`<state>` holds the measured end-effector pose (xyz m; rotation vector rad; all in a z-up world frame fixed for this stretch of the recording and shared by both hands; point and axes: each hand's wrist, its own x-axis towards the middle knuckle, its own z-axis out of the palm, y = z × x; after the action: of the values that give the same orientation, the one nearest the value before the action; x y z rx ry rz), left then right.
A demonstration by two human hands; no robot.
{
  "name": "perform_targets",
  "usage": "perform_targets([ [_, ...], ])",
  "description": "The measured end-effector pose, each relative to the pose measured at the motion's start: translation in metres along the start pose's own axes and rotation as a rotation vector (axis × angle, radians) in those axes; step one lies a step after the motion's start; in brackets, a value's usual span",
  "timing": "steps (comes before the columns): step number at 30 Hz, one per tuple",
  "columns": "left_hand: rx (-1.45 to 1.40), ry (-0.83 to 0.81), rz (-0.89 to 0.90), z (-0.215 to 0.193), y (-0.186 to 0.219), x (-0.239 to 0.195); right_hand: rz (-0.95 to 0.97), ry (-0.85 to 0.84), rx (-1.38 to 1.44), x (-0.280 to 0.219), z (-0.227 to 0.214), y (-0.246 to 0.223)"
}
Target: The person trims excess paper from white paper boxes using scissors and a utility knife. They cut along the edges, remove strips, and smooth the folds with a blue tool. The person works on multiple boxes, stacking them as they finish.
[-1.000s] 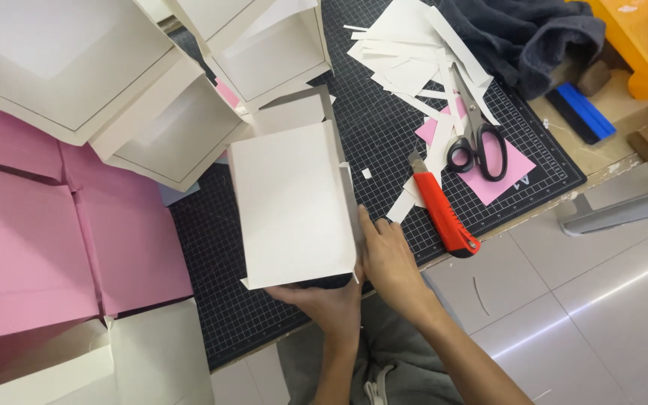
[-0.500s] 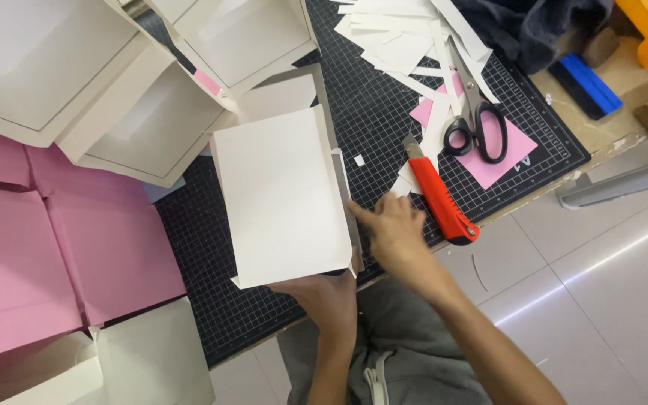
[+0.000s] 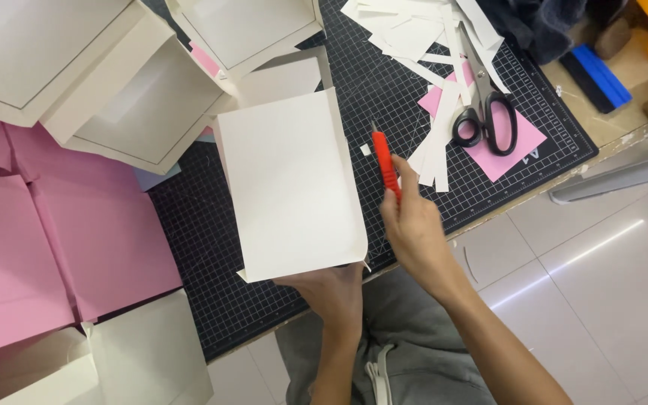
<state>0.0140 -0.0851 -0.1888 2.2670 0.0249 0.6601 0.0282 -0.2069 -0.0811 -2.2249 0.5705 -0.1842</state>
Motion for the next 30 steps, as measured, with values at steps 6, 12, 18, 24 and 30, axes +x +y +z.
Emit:
perform_targets([
  [6, 0.035, -0.016, 0.004, 0.006, -0.012, -0.005, 0.02, -0.168, 0.17, 0.013, 0.013, -0.003],
  [12, 0.178, -0.005, 0.098, 0.008, -0.001, 0.003, -0.035, -0.119, 0.106, 0.01, 0.014, -0.014],
  [18, 0.257, 0.0, 0.166, 0.005, -0.001, 0.007, -0.02, -0.201, 0.073, 0.006, -0.01, -0.037],
  [24, 0.094, -0.066, 0.129, 0.001, 0.007, 0.014, 0.033, -0.314, -0.042, -0.045, -0.031, -0.033],
  [30, 0.596, -0.099, 0.458, -0.019, 0.024, 0.02, 0.662, -0.721, -0.045, -0.091, -0.059, -0.013],
])
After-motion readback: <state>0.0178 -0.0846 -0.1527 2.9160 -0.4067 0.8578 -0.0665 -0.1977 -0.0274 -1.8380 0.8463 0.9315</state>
